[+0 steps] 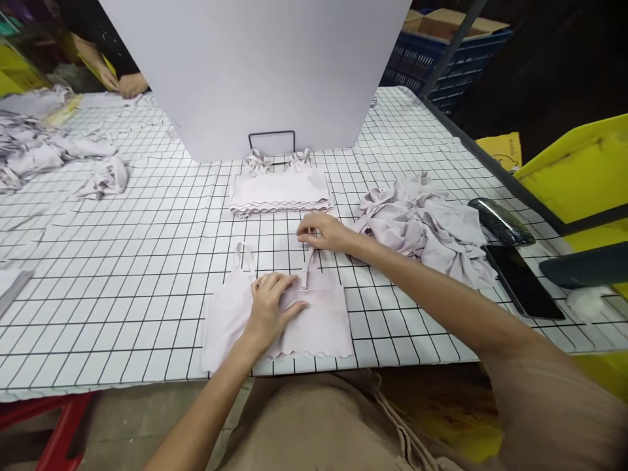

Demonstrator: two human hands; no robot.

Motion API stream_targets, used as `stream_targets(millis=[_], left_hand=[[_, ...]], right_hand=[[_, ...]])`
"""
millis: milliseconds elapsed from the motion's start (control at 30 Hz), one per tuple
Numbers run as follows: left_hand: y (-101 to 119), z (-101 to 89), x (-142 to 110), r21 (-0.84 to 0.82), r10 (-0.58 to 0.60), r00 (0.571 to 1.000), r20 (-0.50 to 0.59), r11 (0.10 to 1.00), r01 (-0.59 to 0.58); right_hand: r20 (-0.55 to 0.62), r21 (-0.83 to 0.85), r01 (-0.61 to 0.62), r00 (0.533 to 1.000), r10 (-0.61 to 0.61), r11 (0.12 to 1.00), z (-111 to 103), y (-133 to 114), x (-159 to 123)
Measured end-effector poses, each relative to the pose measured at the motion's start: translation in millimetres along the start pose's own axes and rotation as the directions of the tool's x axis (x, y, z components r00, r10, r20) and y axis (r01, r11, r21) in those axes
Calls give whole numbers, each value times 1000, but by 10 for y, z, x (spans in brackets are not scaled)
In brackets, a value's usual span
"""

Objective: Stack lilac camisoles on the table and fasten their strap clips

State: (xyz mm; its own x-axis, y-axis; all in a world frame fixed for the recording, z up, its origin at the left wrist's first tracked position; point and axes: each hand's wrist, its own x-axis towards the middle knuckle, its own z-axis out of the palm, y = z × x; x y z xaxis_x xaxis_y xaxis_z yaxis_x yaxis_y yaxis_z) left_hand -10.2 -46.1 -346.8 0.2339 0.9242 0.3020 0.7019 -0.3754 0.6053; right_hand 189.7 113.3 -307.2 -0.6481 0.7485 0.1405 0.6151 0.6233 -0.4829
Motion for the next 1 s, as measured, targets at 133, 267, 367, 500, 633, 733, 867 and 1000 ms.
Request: stream_targets(millis=[133, 267, 367, 500, 633, 733, 867, 1000], left_hand=[[81, -151, -252, 170, 168, 983, -76, 974, -153], [-43, -252, -574, 391, 32, 995, 96, 918, -67], [-333, -409, -801, 510, -156, 985, 78, 855, 95], [-651, -614, -890, 515, -237, 971, -32, 829, 219], [-605, -692, -681, 411, -187, 973, -133, 883, 226], [-466, -774, -457, 306, -37, 991, -127, 949, 74], [-177, -980, -139, 32, -152, 983, -102, 987, 156], [430, -1127, 308, -358, -233, 972, 27, 906, 226]], right_hand=[[-219, -144, -26, 976, -6, 989, 373, -573, -639], [32, -246, 72, 997, -66, 967, 823, -1033, -1442], [65, -293, -78, 993, 101, 953, 808, -941, -1862], [-42, -228, -177, 984, 172, 957, 322, -536, -1993], [-439, -98, -406, 837, 327, 909, -314, -120, -1704], [-524, 175, -398, 737, 428, 900, -784, 138, -1473], [-606, 337, -301, 656, 450, 892, -1454, 226, -1270], [-672, 520, -3, 616, 411, 854, -2050, -90, -1061]])
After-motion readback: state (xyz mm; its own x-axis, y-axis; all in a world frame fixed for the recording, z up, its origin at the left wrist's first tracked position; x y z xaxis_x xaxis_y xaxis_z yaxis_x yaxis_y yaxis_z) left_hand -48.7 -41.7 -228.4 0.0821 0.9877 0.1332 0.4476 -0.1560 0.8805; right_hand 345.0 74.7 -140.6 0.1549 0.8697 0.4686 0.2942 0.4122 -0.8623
